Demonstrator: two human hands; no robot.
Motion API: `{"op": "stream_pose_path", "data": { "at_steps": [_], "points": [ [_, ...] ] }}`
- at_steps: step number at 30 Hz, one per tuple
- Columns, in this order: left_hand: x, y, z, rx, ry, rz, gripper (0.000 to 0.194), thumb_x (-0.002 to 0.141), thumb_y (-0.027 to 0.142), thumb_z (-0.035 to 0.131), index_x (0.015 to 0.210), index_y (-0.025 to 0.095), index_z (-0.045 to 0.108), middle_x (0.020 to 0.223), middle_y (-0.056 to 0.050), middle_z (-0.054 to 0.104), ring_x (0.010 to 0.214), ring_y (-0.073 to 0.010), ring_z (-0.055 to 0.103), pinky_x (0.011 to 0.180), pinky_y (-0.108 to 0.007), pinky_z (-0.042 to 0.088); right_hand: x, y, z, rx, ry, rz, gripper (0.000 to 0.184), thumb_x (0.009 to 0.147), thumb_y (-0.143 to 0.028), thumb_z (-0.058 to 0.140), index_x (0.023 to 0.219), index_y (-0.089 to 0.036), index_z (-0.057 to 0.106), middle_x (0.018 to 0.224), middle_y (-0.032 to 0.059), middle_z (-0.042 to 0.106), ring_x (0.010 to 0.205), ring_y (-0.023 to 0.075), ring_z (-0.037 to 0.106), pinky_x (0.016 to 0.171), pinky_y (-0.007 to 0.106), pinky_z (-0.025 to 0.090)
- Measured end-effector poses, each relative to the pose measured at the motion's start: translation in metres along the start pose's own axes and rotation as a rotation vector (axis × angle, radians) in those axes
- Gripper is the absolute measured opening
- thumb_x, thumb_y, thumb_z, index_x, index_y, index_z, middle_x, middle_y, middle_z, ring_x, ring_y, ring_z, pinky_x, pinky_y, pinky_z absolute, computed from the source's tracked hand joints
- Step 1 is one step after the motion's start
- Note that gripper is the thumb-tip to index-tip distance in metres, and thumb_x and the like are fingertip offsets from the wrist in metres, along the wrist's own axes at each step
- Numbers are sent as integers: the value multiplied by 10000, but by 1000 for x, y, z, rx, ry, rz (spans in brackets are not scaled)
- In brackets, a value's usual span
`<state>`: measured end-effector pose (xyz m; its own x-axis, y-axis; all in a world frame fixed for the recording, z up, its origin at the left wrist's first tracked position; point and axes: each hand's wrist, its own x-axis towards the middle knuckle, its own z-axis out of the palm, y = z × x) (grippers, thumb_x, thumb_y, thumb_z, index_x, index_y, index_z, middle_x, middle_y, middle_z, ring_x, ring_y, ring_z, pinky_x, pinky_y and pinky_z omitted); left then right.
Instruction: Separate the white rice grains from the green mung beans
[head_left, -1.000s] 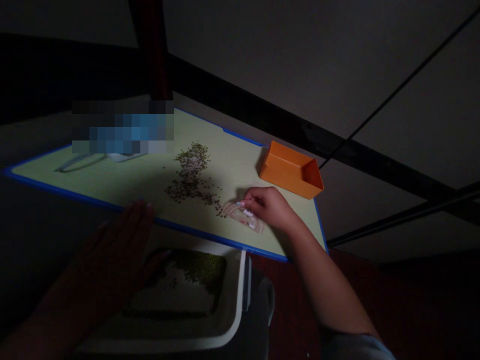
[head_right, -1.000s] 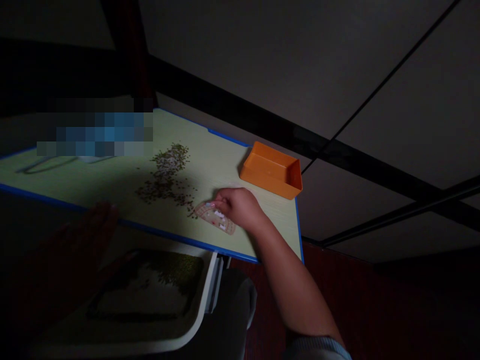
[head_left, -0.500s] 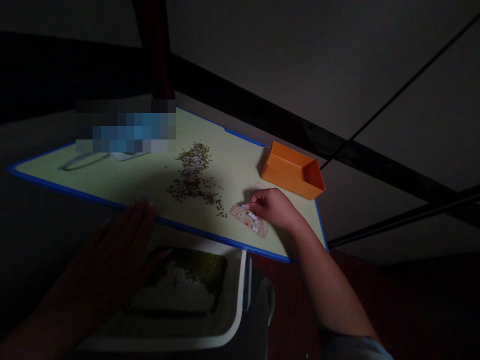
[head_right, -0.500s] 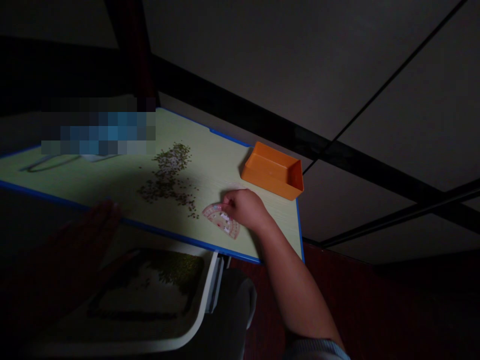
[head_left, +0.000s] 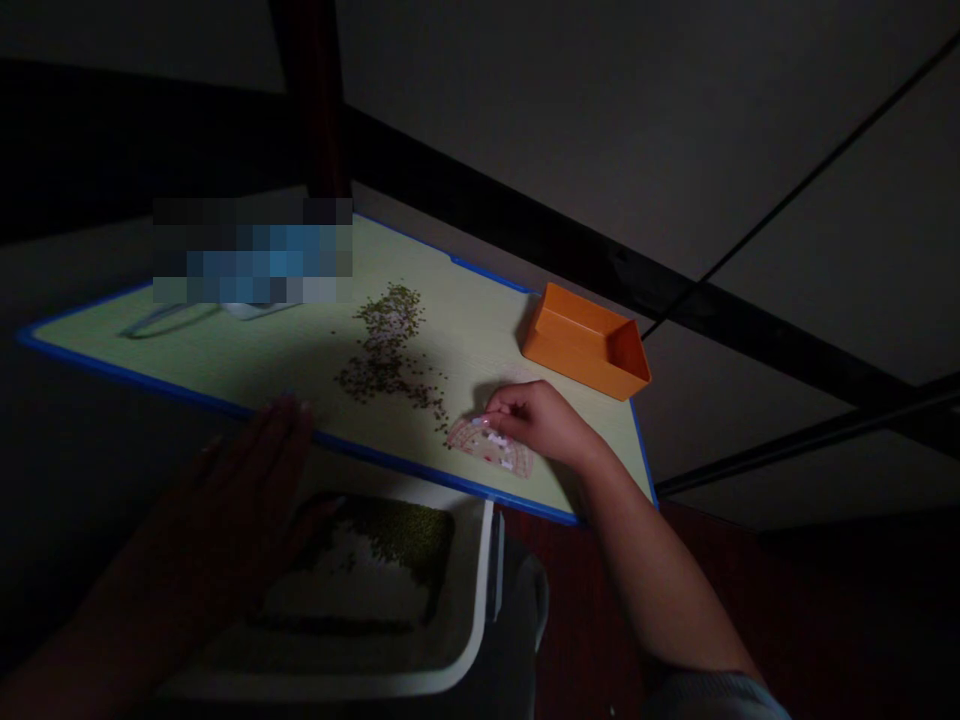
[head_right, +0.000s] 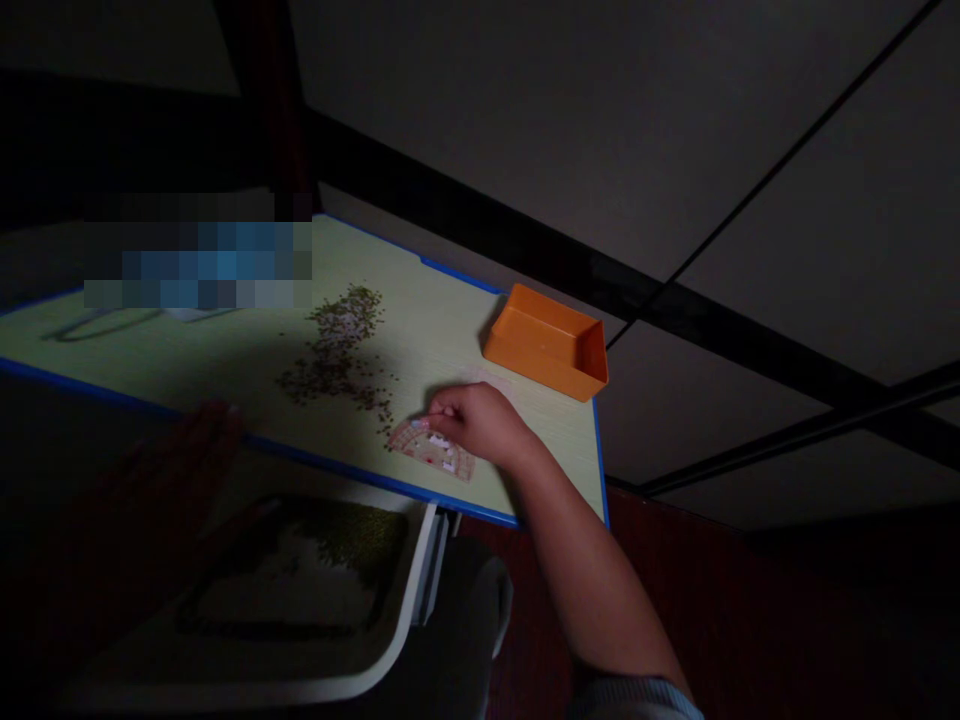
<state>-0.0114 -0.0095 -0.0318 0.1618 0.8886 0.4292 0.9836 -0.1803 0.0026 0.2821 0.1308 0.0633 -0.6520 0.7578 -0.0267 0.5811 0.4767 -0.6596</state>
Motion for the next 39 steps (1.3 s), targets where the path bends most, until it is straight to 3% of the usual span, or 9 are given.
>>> {"op": "stream_pose_path", "data": {
  "at_steps": [9, 18, 28, 39],
  "points": [
    [2, -2, 1, 22, 13, 37, 782, 895, 529, 255, 1516, 139, -16, 1592, -249, 242, 1453, -401, 299, 1074, -618, 370, 0, -1, 1, 32, -5, -6, 205, 878, -268, 613, 701, -165, 590, 602, -43, 557, 559, 70, 452, 590, 253, 295],
    [2, 3, -4, 1, -2, 8, 786, 887, 543, 258, 1516, 166, -25, 1619, -205, 191, 1468, -380, 272, 1112, -613, 340, -1, -3, 1, -9, -12, -9, 215, 888, -279, 609, 704, -167, 596, 602, -47, 549, 564, 69, 440, 599, 258, 291],
    [1, 1, -3, -11, -4, -21, 805, 878, 587, 252, 1518, 166, 9, 1599, -211, 258, 1460, -363, 301, 1113, -588, 352, 1, -6, 6, -56, 21, 9, 207, 881, -272, 621, 705, -164, 609, 614, -41, 553, 575, 72, 429, 597, 257, 266],
    [3, 3, -5, 8, 12, 24, 753, 900, 523, 216, 1514, 158, -23, 1601, -229, 227, 1454, -391, 298, 1081, -620, 365, 0, -3, 2, -113, 70, 45, 201, 866, -248, 632, 687, -160, 611, 607, -35, 559, 564, 73, 423, 578, 258, 247]
  ]
}}
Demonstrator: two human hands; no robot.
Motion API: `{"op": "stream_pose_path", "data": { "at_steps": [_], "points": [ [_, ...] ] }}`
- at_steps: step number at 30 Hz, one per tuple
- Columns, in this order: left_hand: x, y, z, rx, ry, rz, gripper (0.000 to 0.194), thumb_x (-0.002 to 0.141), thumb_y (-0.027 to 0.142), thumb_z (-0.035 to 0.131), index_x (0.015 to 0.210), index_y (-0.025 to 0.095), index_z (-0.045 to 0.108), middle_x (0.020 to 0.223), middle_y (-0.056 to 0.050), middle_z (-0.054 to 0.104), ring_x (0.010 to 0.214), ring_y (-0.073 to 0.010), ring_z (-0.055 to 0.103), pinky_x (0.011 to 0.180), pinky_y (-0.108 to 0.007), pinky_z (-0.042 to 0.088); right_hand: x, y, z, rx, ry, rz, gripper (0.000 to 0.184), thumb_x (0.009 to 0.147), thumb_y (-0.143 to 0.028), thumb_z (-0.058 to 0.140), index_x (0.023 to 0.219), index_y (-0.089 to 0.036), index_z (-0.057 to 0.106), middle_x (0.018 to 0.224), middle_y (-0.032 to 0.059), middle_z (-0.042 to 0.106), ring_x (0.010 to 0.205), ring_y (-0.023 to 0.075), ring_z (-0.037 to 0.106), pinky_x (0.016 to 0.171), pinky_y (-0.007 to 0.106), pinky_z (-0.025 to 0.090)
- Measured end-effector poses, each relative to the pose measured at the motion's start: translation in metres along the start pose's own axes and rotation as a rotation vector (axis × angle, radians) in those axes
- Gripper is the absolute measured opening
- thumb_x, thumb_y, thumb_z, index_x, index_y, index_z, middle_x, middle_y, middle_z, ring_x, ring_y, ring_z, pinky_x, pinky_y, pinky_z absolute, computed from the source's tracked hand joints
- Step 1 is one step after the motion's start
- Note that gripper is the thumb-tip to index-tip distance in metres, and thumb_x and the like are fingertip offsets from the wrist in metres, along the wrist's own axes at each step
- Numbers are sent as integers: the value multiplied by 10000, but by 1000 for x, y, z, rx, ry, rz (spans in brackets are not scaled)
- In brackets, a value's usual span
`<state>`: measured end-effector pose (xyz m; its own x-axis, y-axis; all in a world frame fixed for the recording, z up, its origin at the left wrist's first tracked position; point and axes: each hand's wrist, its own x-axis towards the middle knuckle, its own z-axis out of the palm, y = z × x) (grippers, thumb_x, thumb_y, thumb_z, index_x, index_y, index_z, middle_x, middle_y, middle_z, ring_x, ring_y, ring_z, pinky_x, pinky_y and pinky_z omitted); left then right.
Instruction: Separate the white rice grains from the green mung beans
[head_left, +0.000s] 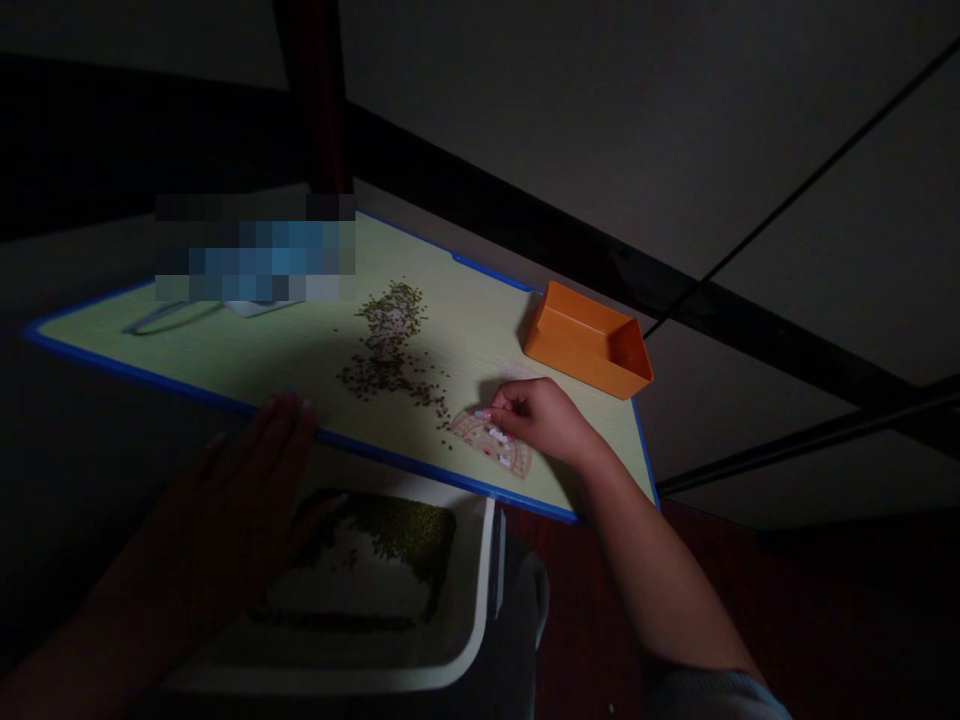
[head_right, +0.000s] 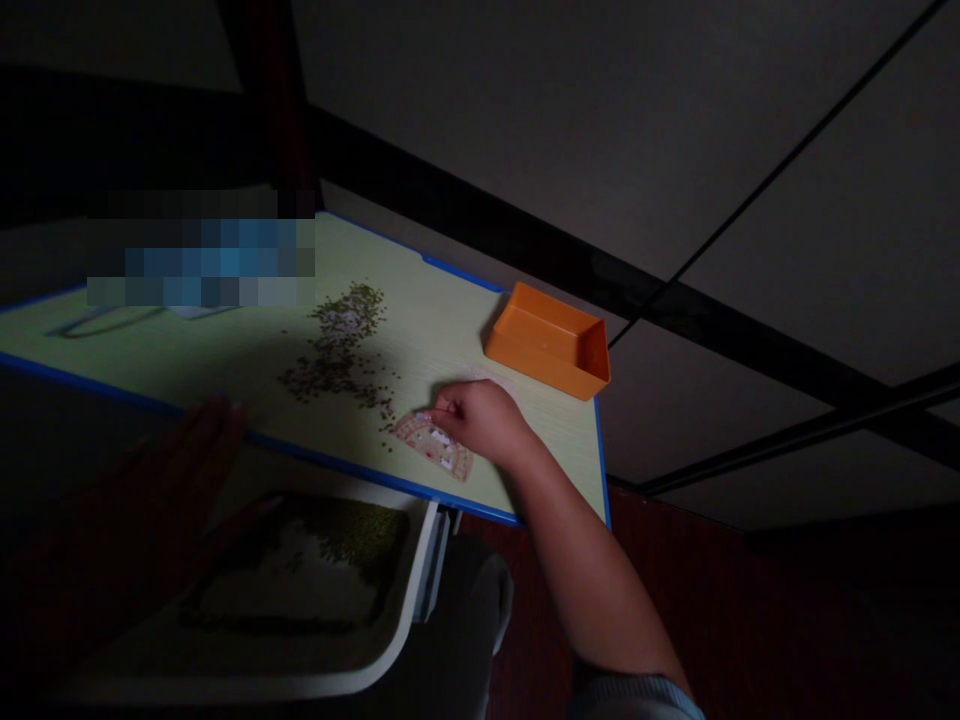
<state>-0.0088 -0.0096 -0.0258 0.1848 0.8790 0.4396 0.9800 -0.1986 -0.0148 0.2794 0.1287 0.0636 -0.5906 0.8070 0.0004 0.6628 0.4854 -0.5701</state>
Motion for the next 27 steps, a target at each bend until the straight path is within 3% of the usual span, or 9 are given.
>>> {"op": "stream_pose_path", "data": {
  "at_steps": [3, 9, 21, 27],
  "points": [
    [0, -1, 0, 23, 14, 14, 731, 907, 507, 170, 1513, 151, -30, 1592, -239, 244, 1438, -402, 325, 1043, -630, 392, 0, 0, -2, -13, 11, 19, 215, 861, -248, 640, 669, -159, 602, 601, -34, 555, 567, 75, 421, 577, 261, 243],
    [0, -3, 1, 37, -4, 13, 779, 893, 532, 243, 1514, 130, -1, 1603, -231, 220, 1440, -403, 317, 1064, -616, 382, -1, -2, -3, -16, 21, 48, 234, 867, -274, 639, 664, -163, 602, 593, -26, 556, 561, 83, 415, 573, 270, 242],
    [0, 1, -1, 21, -13, -3, 780, 892, 515, 265, 1514, 147, -30, 1602, -233, 222, 1455, -398, 292, 1083, -618, 363, 0, -4, 3, 34, -47, -38, 209, 883, -273, 610, 704, -165, 607, 614, -39, 554, 571, 72, 425, 595, 257, 262],
    [-1, 0, -2, 6, -17, -11, 767, 895, 515, 235, 1514, 147, -30, 1590, -241, 248, 1444, -395, 313, 1086, -619, 364, 2, -10, 5, -20, -31, -15, 212, 878, -267, 612, 692, -167, 607, 602, -36, 549, 568, 77, 425, 588, 259, 253]
  ]
}}
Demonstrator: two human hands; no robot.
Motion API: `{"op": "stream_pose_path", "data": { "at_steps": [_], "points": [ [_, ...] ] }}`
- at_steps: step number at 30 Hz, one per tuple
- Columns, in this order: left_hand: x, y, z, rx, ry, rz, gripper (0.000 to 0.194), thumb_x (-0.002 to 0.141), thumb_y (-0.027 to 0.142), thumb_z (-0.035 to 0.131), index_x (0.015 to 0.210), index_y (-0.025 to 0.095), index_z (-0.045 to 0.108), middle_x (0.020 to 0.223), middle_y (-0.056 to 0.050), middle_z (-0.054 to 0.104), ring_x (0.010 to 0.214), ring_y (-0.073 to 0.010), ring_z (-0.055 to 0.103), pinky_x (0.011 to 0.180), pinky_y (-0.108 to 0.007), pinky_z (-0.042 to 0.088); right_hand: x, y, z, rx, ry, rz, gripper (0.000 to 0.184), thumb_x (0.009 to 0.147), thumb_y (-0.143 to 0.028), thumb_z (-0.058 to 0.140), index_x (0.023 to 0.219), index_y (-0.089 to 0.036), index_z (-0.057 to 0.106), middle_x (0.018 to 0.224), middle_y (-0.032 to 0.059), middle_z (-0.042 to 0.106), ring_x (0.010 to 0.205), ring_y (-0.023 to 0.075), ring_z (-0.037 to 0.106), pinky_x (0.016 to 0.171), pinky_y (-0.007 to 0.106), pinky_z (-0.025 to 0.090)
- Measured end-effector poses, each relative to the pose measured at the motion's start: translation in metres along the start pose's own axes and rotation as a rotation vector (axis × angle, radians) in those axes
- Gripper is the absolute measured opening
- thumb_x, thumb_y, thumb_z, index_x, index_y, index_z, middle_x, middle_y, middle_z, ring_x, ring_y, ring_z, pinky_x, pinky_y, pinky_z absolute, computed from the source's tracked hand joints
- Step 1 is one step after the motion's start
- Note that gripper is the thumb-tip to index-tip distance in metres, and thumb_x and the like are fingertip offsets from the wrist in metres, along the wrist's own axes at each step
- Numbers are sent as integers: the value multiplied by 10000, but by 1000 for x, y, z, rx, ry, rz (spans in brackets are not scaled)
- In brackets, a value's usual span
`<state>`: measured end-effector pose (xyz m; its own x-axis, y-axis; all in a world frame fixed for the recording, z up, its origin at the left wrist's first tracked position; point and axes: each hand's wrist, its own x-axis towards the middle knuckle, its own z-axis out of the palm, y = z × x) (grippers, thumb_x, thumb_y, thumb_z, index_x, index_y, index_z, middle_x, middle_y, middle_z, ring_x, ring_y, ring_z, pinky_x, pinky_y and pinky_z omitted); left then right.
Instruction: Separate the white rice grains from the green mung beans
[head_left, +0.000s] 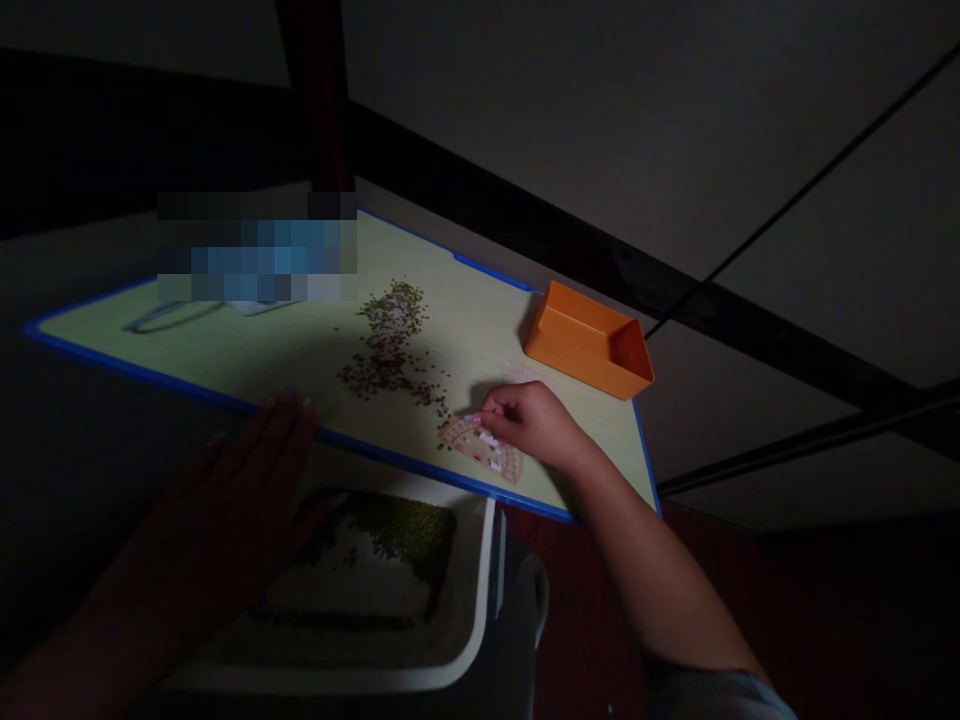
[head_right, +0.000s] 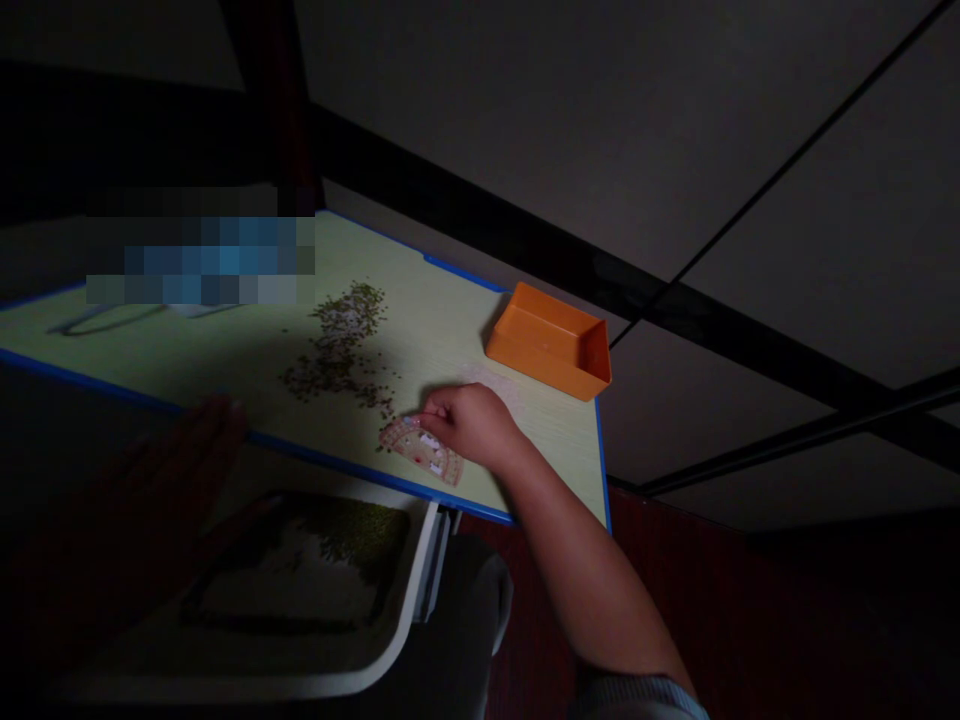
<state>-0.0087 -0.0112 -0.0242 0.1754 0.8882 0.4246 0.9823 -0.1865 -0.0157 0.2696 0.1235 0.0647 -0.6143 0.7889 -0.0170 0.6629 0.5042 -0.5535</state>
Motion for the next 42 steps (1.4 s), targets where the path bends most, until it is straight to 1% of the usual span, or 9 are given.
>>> {"op": "stream_pose_path", "data": {
  "at_steps": [6, 12, 17, 21, 25, 30, 34, 37, 42],
  "points": [
    [3, 0, 0, 14, 18, 3, 775, 891, 517, 246, 1514, 162, -48, 1585, -235, 263, 1423, -404, 348, 1043, -624, 405, 0, 1, -2, -54, 56, 66, 208, 870, -278, 631, 694, -167, 636, 608, -19, 579, 565, 85, 425, 578, 267, 240],
    [2, -1, -1, 34, 11, 29, 756, 904, 509, 206, 1511, 147, -62, 1579, -258, 263, 1433, -410, 329, 1031, -627, 407, -1, 5, -4, -69, 101, 124, 215, 853, -264, 648, 664, -162, 642, 581, -10, 575, 554, 92, 411, 566, 271, 231],
    [1, -1, 0, 31, 25, 34, 753, 905, 486, 238, 1514, 148, -49, 1581, -261, 256, 1433, -410, 329, 1037, -622, 404, 1, 8, -3, -109, 150, 153, 187, 849, -244, 641, 682, -164, 658, 580, -3, 577, 559, 100, 425, 568, 272, 226],
    [0, -2, 3, 22, 4, 24, 772, 897, 509, 249, 1515, 140, -29, 1592, -257, 231, 1446, -407, 306, 1066, -619, 384, 5, 8, 0, -126, 165, 126, 168, 859, -251, 632, 720, -167, 672, 588, -8, 571, 558, 98, 421, 568, 271, 221],
    [0, -3, 4, 12, -17, 10, 772, 893, 523, 224, 1513, 158, -59, 1606, -228, 210, 1454, -388, 297, 1075, -617, 381, 5, 7, 2, -112, 168, 99, 179, 863, -259, 624, 716, -169, 670, 584, -11, 564, 557, 98, 417, 568, 267, 227],
    [0, -2, 2, 5, -16, -1, 778, 887, 520, 252, 1517, 141, -5, 1600, -233, 227, 1450, -388, 307, 1093, -610, 363, 1, 9, 0, 9, 203, 83, 261, 884, -326, 595, 686, -159, 628, 574, -13, 563, 551, 98, 434, 552, 247, 246],
    [0, -1, 3, 14, -12, -10, 783, 891, 519, 272, 1516, 149, -18, 1609, -224, 210, 1459, -385, 292, 1097, -606, 360, 0, 10, -2, 84, 141, 56, 250, 884, -308, 593, 689, -155, 627, 577, -16, 568, 551, 95, 441, 555, 242, 262],
    [-1, -2, 4, 15, -15, -1, 768, 898, 516, 250, 1516, 158, -34, 1615, -224, 193, 1461, -391, 285, 1080, -614, 372, 1, 8, -2, 34, 111, 71, 225, 877, -278, 606, 690, -157, 639, 571, -17, 561, 553, 96, 433, 564, 251, 253],
    [-1, -3, 5, 16, -19, 6, 778, 897, 526, 258, 1516, 152, -31, 1615, -227, 188, 1475, -384, 254, 1109, -599, 350, 5, 6, 0, -100, 175, 130, 198, 868, -268, 620, 703, -165, 657, 570, -14, 551, 550, 100, 421, 565, 264, 232]
  ]
}}
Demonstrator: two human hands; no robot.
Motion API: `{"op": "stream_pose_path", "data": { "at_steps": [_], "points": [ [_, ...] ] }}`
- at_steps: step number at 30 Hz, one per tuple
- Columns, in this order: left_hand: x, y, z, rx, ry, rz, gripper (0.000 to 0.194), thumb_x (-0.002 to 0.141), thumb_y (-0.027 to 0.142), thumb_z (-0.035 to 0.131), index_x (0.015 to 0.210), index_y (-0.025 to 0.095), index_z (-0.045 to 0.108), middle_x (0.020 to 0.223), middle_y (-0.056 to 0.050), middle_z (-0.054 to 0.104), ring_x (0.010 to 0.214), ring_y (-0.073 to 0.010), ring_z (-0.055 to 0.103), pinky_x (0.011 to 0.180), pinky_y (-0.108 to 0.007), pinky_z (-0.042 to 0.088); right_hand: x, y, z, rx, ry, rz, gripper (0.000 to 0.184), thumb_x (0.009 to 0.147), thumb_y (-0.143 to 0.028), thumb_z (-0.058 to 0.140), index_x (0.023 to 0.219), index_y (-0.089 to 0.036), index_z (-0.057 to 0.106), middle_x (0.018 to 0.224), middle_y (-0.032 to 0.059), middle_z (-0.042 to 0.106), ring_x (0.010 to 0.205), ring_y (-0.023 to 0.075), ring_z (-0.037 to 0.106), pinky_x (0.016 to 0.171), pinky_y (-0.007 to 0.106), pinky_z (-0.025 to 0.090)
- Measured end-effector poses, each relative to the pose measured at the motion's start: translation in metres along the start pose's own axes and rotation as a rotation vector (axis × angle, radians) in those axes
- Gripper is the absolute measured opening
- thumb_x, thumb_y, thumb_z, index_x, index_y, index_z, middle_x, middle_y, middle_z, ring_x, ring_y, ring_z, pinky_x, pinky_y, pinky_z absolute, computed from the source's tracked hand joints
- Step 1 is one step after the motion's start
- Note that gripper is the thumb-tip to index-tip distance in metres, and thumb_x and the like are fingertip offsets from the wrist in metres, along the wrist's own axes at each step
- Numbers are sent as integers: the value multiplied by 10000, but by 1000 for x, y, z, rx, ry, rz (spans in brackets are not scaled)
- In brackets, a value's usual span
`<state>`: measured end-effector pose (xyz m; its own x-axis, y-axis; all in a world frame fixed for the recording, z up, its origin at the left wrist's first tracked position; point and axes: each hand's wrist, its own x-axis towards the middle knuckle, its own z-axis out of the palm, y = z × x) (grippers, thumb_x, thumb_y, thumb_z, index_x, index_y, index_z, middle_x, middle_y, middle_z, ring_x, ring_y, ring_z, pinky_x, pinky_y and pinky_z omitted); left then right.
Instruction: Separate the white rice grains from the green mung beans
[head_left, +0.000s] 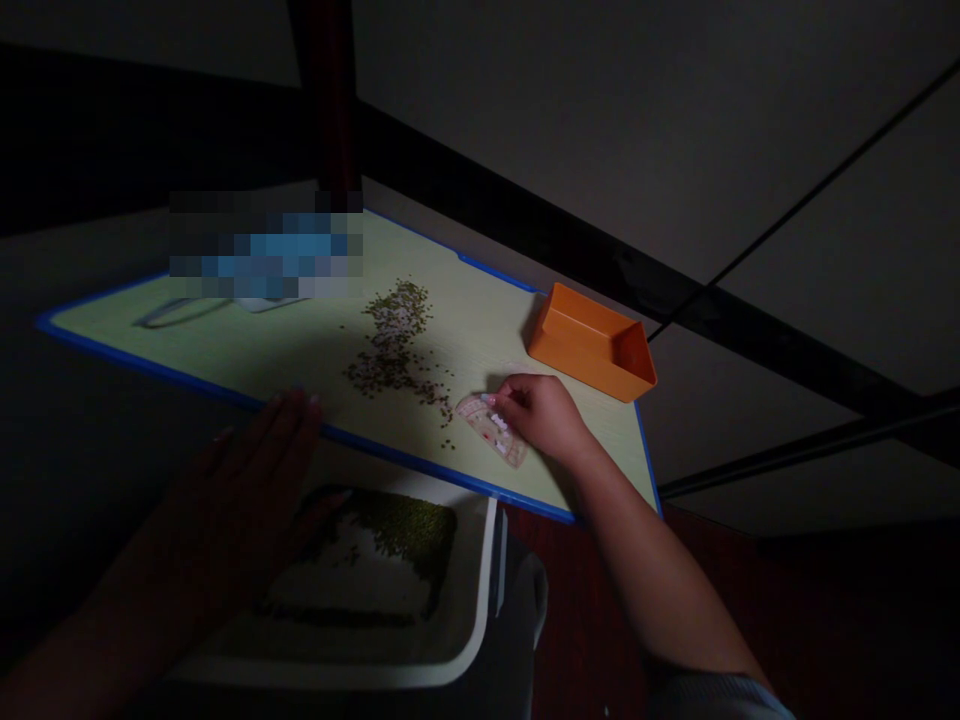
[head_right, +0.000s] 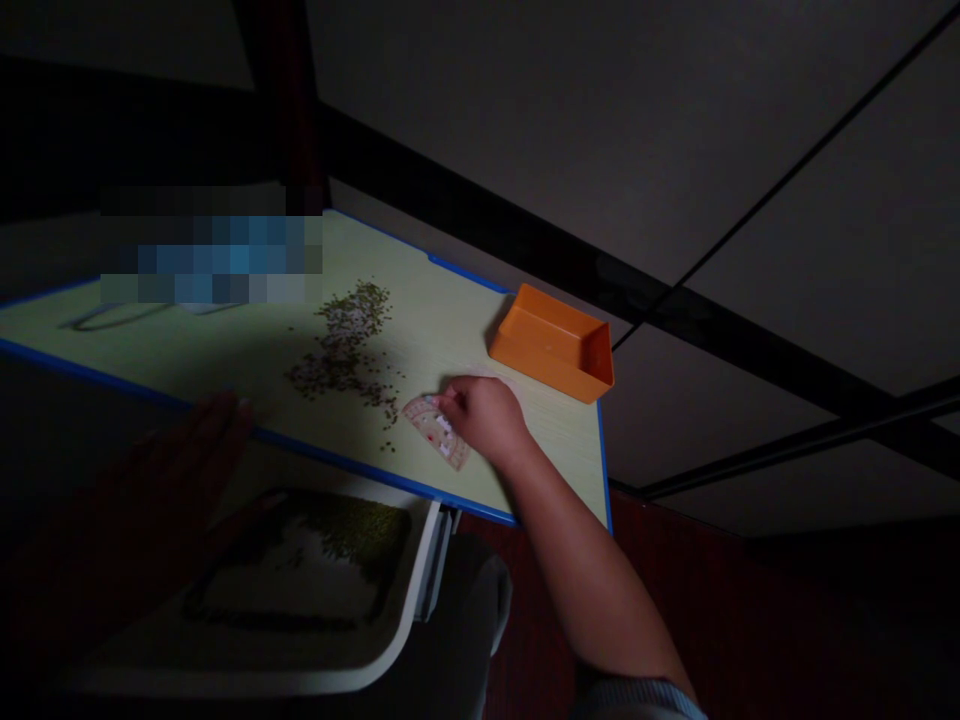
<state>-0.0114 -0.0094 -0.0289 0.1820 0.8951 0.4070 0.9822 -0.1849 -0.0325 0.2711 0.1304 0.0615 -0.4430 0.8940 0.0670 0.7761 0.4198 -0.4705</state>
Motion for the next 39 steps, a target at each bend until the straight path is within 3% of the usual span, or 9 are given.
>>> {"op": "stream_pose_path", "data": {
  "at_steps": [5, 23, 30, 39],
  "points": [
    [2, 2, -2, 5, 19, -2, 771, 901, 533, 225, 1514, 142, -32, 1593, -242, 248, 1449, -383, 315, 1067, -598, 394, 1, 1, 6, -1, 12, -47, 214, 893, -292, 599, 727, -170, 659, 587, -9, 566, 557, 101, 428, 568, 266, 234],
    [-1, -1, 4, -23, 35, 10, 777, 892, 542, 257, 1517, 159, -1, 1612, -222, 201, 1449, -402, 306, 1072, -618, 380, -2, -2, 6, 137, -121, -155, 192, 887, -282, 607, 755, -162, 677, 579, -42, 535, 550, 77, 426, 573, 240, 271],
    [1, -1, 3, -15, 58, 16, 767, 894, 527, 257, 1519, 150, 17, 1601, -224, 240, 1442, -390, 327, 1077, -606, 383, 0, 3, 8, 93, 15, -102, 244, 899, -317, 592, 719, -164, 654, 567, -20, 553, 546, 91, 427, 557, 256, 249],
    [2, 2, -1, -42, 50, -19, 799, 879, 549, 296, 1519, 154, 28, 1574, -235, 303, 1435, -383, 349, 1086, -591, 378, 1, 1, 11, 91, -10, -193, 207, 906, -283, 592, 760, -168, 682, 616, -10, 612, 565, 92, 490, 579, 238, 306]
  ]
}}
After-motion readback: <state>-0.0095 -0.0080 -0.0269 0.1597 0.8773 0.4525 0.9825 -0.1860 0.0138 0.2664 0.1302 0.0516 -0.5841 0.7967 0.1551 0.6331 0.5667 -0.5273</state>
